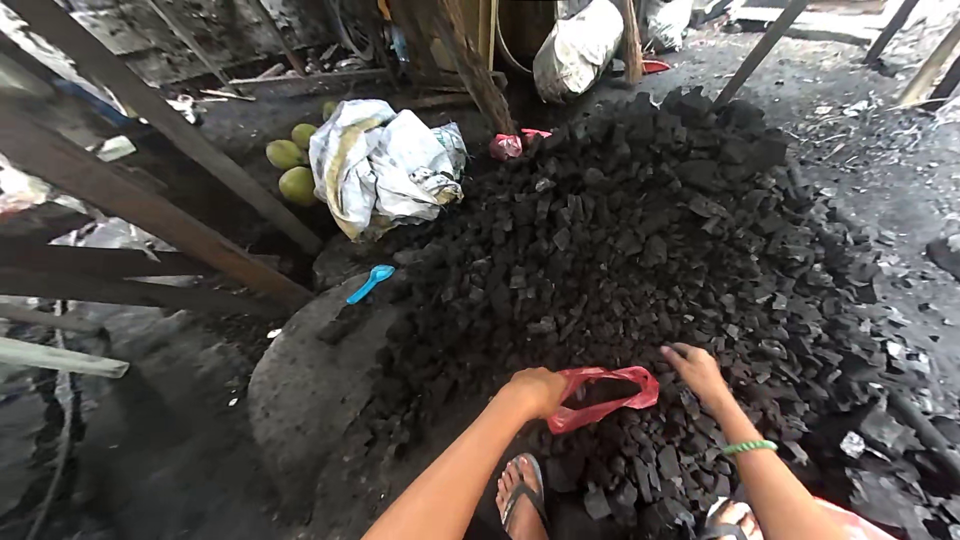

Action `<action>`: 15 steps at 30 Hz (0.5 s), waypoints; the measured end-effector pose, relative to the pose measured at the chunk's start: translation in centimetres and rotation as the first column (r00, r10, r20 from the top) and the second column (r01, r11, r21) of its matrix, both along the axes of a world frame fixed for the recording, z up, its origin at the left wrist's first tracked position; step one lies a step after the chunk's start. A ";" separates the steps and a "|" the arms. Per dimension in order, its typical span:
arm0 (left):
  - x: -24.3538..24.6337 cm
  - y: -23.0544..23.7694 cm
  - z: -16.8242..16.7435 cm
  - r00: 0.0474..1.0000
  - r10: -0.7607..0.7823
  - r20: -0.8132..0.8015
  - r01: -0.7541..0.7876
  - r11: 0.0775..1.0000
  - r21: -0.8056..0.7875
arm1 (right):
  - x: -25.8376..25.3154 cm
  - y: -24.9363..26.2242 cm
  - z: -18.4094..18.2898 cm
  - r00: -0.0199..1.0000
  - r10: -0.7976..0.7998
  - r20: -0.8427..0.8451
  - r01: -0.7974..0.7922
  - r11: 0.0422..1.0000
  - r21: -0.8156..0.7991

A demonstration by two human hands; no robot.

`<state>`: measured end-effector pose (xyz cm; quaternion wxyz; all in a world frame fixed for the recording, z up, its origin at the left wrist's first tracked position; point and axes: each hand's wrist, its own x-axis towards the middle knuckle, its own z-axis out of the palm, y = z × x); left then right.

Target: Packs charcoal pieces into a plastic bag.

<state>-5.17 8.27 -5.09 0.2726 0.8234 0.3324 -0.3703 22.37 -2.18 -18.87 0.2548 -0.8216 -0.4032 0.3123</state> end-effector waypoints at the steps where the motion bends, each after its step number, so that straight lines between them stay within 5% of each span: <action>1: 0.0 0.0 0.1 1.000 0.002 0.000 -0.002 1.000 -0.007 | -1.3 1.5 -0.2 1.000 0.024 -0.005 -0.024 1.000 -0.018; 8: -0.9 0.4 0.1 0.998 0.053 0.014 -0.053 0.998 -0.031 | -7.4 8.4 -2.6 0.929 -0.214 -0.301 0.197 0.977 -0.087; 15: -1.5 0.6 -0.5 0.999 0.048 -0.012 -0.048 0.998 -0.029 | -4.5 4.6 0.1 0.941 -0.057 -0.333 0.099 0.989 0.110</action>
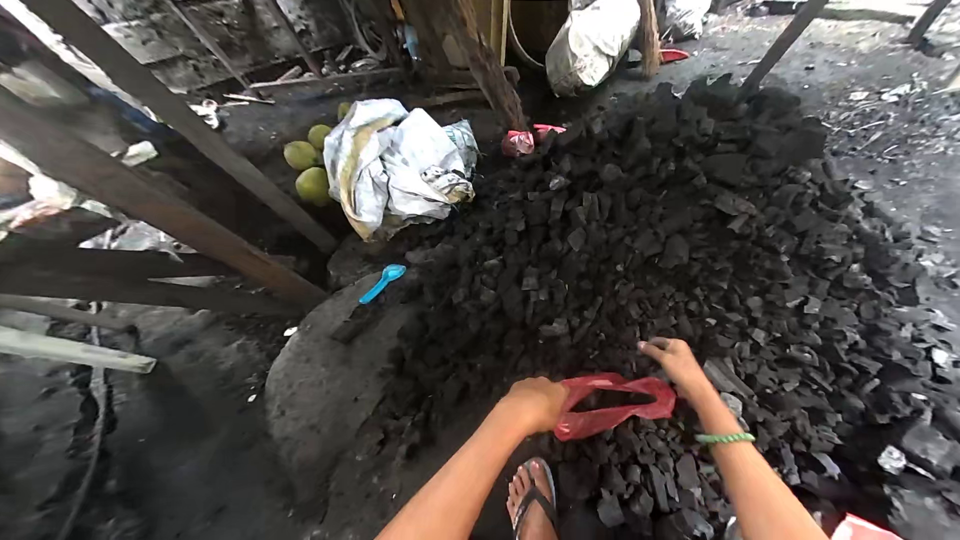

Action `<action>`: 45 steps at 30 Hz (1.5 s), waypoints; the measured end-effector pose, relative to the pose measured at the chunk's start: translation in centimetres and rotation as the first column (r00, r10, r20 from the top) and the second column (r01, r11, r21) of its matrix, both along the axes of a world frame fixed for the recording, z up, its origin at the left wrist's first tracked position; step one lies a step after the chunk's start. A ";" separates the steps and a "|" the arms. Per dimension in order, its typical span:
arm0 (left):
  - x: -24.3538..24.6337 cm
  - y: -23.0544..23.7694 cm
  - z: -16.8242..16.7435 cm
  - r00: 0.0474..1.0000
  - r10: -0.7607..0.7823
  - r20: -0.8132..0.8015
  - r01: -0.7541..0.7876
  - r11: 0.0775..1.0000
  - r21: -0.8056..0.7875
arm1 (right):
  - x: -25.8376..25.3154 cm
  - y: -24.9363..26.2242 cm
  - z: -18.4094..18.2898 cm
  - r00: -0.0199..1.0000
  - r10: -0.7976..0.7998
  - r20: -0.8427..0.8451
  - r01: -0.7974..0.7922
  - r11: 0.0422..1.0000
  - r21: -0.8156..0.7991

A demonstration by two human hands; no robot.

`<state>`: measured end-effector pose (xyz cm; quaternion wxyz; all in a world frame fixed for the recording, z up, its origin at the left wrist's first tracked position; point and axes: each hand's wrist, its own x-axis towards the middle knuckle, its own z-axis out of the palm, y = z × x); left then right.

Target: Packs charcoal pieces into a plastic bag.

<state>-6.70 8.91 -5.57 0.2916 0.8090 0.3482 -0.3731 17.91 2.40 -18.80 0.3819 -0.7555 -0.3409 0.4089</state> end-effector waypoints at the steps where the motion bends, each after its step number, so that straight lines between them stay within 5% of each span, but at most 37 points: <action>1: 0.0 -0.1 0.2 1.000 0.000 -0.002 0.000 1.000 0.000 | 1.2 -2.3 1.5 0.998 -0.068 -0.008 0.068 0.994 0.080; 3: 0.0 -0.4 0.4 1.000 -0.008 0.004 0.008 1.000 0.006 | 4.8 -7.9 3.7 0.900 -0.409 -0.148 0.435 0.837 0.331; 4: -0.1 -0.4 0.4 1.000 -0.013 0.011 0.013 1.000 0.009 | 7.1 -10.5 4.1 0.741 -0.587 -0.327 0.668 0.594 0.448; 6: -0.3 -0.3 0.2 0.999 -0.016 0.028 0.016 1.000 0.012 | 12.5 -15.6 4.4 0.360 -0.539 -0.761 0.892 -0.040 0.450; 7: -0.4 -0.2 0.1 0.999 -0.014 0.037 0.013 1.000 0.013 | 14.3 -17.8 4.0 0.283 -0.476 -0.833 0.891 -0.190 0.412; 8: -0.4 -0.2 -0.1 0.999 -0.014 0.044 0.013 1.000 0.014 | 14.8 -18.8 4.0 0.224 -0.529 -0.819 0.893 -0.224 0.389; 9: -0.4 -0.2 -0.1 0.999 -0.015 0.050 0.014 1.000 0.014 | 14.1 -18.4 4.1 0.206 -0.650 -0.732 0.908 -0.152 0.391; 10: -0.2 -0.1 -0.1 0.998 -0.014 0.054 0.013 1.000 0.016 | 12.7 -17.2 3.8 0.264 -0.782 -0.565 0.919 0.026 0.393; 11: 0.0 -0.1 0.0 0.998 -0.012 0.056 0.011 1.000 0.023 | 11.0 -16.0 3.1 0.427 -0.834 -0.350 0.880 0.293 0.375; 13: 0.5 -0.2 0.4 0.998 0.000 0.060 -0.001 1.000 0.031 | 8.3 -13.7 0.5 0.805 -0.591 0.052 0.573 0.797 0.190; 15: 0.6 -0.2 0.4 0.997 0.003 0.078 -0.005 0.999 0.035 | 6.1 -10.9 -3.4 0.923 -0.280 0.265 0.310 0.948 -0.075; 19: 0.4 0.5 0.0 0.981 0.063 0.181 -0.065 0.998 0.003 | 0.6 -6.9 -4.9 0.883 -0.280 0.377 0.404 0.861 -0.308; 22: 0.0 0.8 -0.1 0.926 0.176 0.334 -0.180 0.983 -0.021 | -1.1 -6.9 -5.2 0.841 -0.385 0.381 0.508 0.804 -0.309; 28: -0.9 0.8 -0.1 0.637 0.531 0.559 -0.448 0.845 -0.291 | 0.2 -7.9 -5.9 0.901 -0.356 0.247 0.425 0.838 -0.343; 36: -0.9 0.2 -0.1 0.346 0.779 0.524 -0.437 0.627 -0.644 | -0.4 -6.9 -5.9 0.863 -0.413 0.291 0.491 0.821 -0.291; 40: 0.0 -0.4 0.2 0.307 0.828 0.469 -0.482 0.560 -0.674 | 0.6 -8.3 -6.6 0.796 -0.593 -0.125 0.594 0.804 -0.029; 45: 0.8 -1.4 0.2 0.304 0.859 0.411 -0.486 0.511 -0.709 | -1.9 -6.8 -0.4 0.473 -0.517 -0.713 0.811 0.571 0.124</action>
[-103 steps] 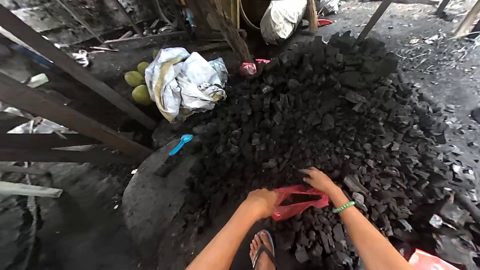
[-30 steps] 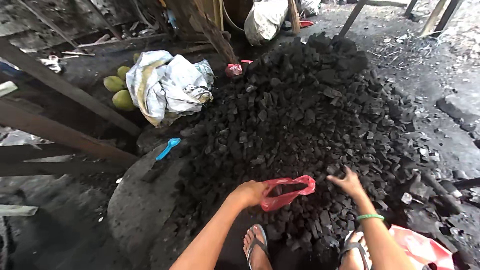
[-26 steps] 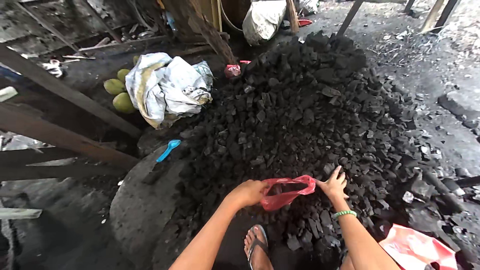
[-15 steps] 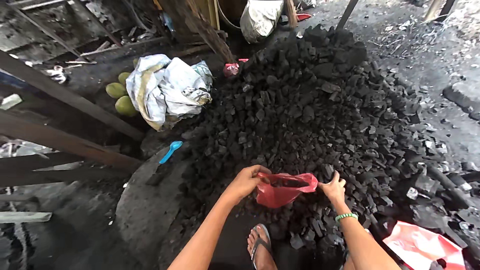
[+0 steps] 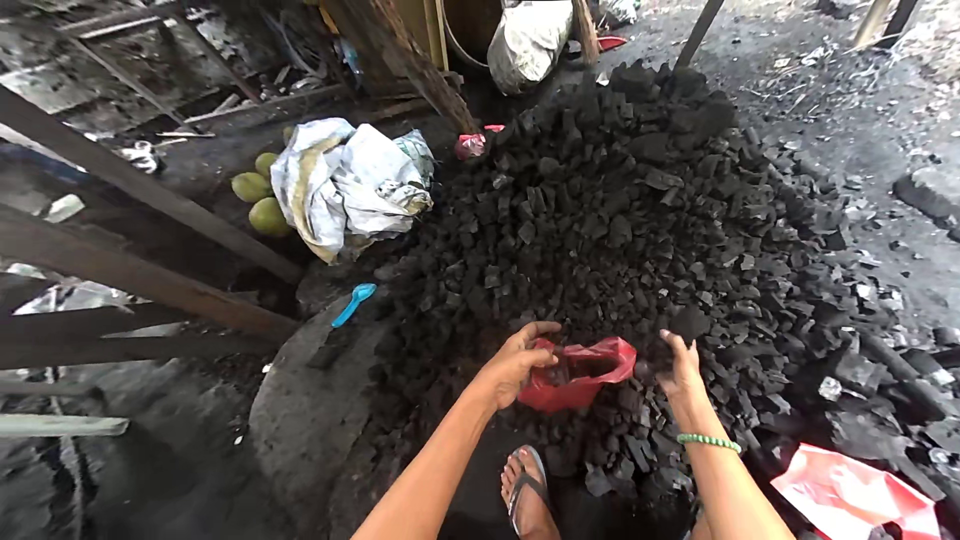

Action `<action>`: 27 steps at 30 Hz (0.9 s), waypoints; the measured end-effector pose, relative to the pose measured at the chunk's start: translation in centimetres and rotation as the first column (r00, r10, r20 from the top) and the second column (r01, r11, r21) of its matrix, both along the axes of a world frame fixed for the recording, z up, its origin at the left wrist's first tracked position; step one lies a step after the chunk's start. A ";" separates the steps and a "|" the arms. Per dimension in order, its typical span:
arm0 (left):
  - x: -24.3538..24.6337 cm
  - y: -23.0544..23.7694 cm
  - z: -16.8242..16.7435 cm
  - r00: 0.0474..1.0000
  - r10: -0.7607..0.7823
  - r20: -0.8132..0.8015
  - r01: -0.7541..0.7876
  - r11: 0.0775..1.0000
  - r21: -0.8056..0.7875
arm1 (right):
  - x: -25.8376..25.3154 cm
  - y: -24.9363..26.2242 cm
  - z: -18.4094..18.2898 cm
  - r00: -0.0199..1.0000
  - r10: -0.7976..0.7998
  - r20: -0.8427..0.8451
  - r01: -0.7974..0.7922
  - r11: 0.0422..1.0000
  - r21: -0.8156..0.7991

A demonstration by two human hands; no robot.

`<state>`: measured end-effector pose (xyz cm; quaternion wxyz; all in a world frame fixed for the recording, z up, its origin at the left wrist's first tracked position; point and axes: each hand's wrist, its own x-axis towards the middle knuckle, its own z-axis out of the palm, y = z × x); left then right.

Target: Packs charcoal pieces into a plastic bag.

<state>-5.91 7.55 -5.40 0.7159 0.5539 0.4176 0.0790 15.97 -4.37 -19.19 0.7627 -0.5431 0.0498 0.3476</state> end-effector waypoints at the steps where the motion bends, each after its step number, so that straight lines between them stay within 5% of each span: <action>1: 0.1 -0.1 0.0 1.000 -0.002 0.008 0.002 1.000 -0.004 | -0.6 0.8 1.5 0.996 -0.033 -0.085 0.044 0.991 0.123; 5: 0.2 -0.4 -0.9 0.996 0.075 0.053 -0.075 0.997 0.002 | -4.8 3.5 4.6 0.991 0.032 -0.127 0.010 0.947 0.320; 8: 0.0 0.0 -1.2 0.977 0.199 0.083 -0.199 0.980 -0.005 | -8.8 3.4 2.4 0.921 0.369 0.129 -0.382 0.918 0.102; 10: -0.2 0.2 -1.4 0.968 0.236 0.088 -0.236 0.972 -0.006 | -9.9 3.1 -0.4 0.683 0.663 0.306 -0.659 0.740 -0.133; 12: -0.2 0.5 -1.3 0.965 0.251 0.079 -0.249 0.968 -0.031 | -10.0 3.7 -1.9 0.297 0.877 0.379 -0.788 0.449 -0.421; 14: -0.3 0.3 -1.1 0.974 0.220 0.059 -0.219 0.975 -0.031 | -10.1 4.3 -2.4 0.083 0.960 0.267 -0.754 0.236 -0.613; 18: -0.2 0.2 -0.1 0.977 0.193 0.093 -0.190 0.981 -0.037 | -11.0 5.9 -2.1 0.354 0.924 0.147 -0.632 0.352 -0.691; 22: -0.3 0.4 0.1 0.978 0.183 0.103 -0.182 0.983 -0.021 | -12.1 7.3 1.9 -0.164 0.985 0.056 -0.486 -0.031 -0.873; 23: -0.4 0.4 0.1 0.977 0.185 0.101 -0.183 0.983 -0.027 | -11.9 7.4 2.9 -0.245 0.967 0.074 -0.466 -0.050 -0.883; 25: -0.9 0.5 0.7 0.973 0.197 0.119 -0.194 0.980 -0.036 | -10.1 6.6 4.3 -0.206 0.914 0.349 -0.518 0.201 -0.832; 27: -1.7 0.5 2.1 0.959 0.228 0.169 -0.223 0.974 -0.043 | -7.3 5.1 4.6 0.072 0.762 0.643 -0.594 0.551 -0.586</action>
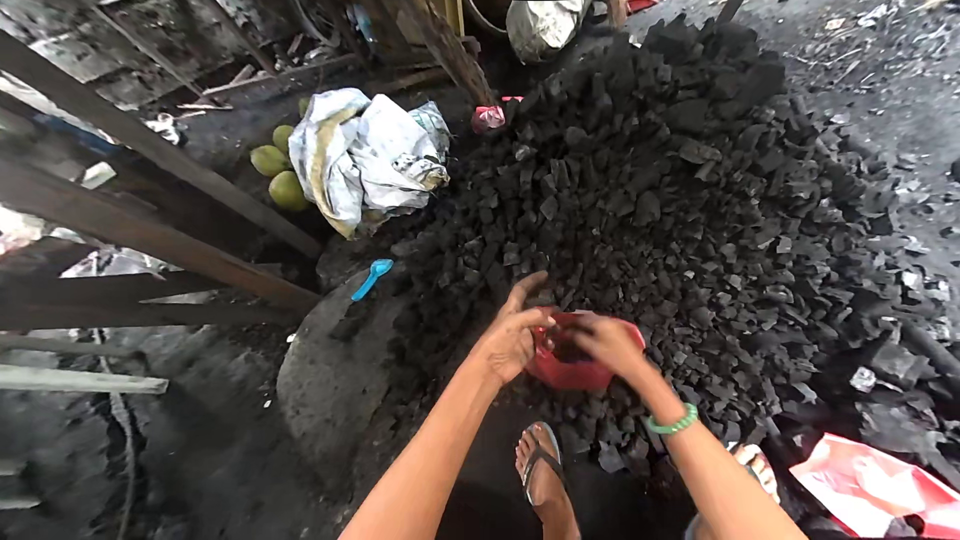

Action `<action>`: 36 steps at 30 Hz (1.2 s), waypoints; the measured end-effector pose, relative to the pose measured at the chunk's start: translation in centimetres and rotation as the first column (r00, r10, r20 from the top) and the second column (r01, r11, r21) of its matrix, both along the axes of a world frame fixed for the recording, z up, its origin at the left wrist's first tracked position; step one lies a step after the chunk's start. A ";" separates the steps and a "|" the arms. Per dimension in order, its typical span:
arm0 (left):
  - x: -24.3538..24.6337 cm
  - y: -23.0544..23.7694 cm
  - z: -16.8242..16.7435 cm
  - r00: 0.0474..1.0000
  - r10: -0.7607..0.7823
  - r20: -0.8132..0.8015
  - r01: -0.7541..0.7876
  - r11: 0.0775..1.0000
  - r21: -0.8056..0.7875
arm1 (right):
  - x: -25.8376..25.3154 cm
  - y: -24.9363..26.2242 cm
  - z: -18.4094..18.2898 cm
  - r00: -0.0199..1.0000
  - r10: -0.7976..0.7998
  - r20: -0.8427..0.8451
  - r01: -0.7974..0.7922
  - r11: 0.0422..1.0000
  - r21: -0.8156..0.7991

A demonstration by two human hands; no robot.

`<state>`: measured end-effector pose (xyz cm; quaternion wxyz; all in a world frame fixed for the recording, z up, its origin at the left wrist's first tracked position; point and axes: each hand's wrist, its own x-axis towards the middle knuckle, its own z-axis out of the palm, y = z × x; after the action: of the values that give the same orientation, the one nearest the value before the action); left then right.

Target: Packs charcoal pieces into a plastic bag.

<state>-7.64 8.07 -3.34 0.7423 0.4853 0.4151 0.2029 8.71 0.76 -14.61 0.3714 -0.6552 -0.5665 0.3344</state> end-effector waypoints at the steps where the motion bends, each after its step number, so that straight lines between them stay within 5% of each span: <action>1: -0.6 0.0 1.1 0.999 0.022 0.037 -0.022 1.000 0.007 | 1.5 -0.9 0.0 0.977 -0.156 -0.142 0.168 0.983 0.078; 3: -2.2 -0.3 3.0 0.991 0.071 0.115 -0.078 0.995 0.057 | 4.3 -2.3 -1.5 0.876 -0.448 -0.179 0.459 0.888 0.019; 5: -3.5 -1.1 4.8 0.983 0.112 0.146 -0.130 0.984 0.124 | 6.5 -2.9 -4.8 0.852 -0.520 0.068 0.523 0.833 -0.181; 7: -3.8 -2.3 6.0 0.984 0.133 0.118 -0.156 0.965 0.210 | 6.2 -3.2 -8.3 0.884 -0.394 0.252 0.462 0.823 -0.332; 9: -3.6 -3.2 6.5 0.986 0.155 0.067 -0.168 0.945 0.281 | 3.9 -3.5 -10.0 0.891 -0.310 0.331 0.414 0.856 -0.311; 14: -3.2 -3.1 5.6 0.983 0.181 -0.034 -0.162 0.936 0.314 | 3.2 -3.4 -9.9 0.902 -0.019 0.431 0.214 0.887 -0.410; 18: -3.6 -2.2 4.7 0.987 0.139 -0.087 -0.115 0.965 0.238 | 7.0 -3.3 -9.1 0.932 -0.347 0.103 0.358 0.844 -0.399; 20: -3.8 -2.1 4.6 0.990 0.102 -0.094 -0.083 0.978 0.192 | 6.7 -2.8 -7.3 0.805 -0.528 -0.270 0.448 0.839 -0.308; 22: -3.5 -2.2 4.5 0.994 0.065 -0.085 -0.051 0.986 0.157 | 4.3 -2.5 -3.3 0.646 -0.422 -0.636 0.424 0.891 -0.160; 24: -3.2 -2.3 4.2 0.998 0.034 -0.060 -0.026 0.991 0.133 | 1.2 -2.0 -0.1 0.657 -0.164 -0.736 0.284 0.958 0.040; 25: -2.9 -2.4 4.1 0.998 0.026 -0.050 -0.020 0.992 0.122 | -0.1 -1.5 0.7 0.757 -0.043 -0.652 0.168 0.977 0.132; 27: -2.4 -2.7 4.0 1.000 0.016 -0.024 -0.014 0.996 0.093 | -2.0 -0.1 1.4 0.962 0.162 -0.221 -0.128 0.979 0.159; 28: -2.2 -2.8 4.0 1.000 0.010 -0.012 -0.009 0.997 0.081 | -2.6 0.6 1.6 0.966 0.254 0.039 -0.257 0.963 0.077; 30: -2.3 -2.8 3.9 1.000 0.016 0.012 -0.017 0.997 0.069 | -2.7 1.1 2.1 0.922 0.314 0.226 -0.332 0.942 0.046; 34: -2.5 -2.6 4.0 0.992 0.116 0.055 -0.119 0.992 0.051 | 3.4 0.4 3.0 0.998 0.041 0.041 -0.052 0.949 0.312; 36: -2.5 -2.5 4.0 0.984 0.158 0.082 -0.163 0.985 0.055 | 8.8 0.7 0.9 0.969 -0.245 0.027 0.231 0.943 0.240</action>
<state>-10.15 5.60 0.69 0.7240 0.4645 0.4172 0.2933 17.47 1.44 -13.67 0.4677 -0.6794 -0.5293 0.1989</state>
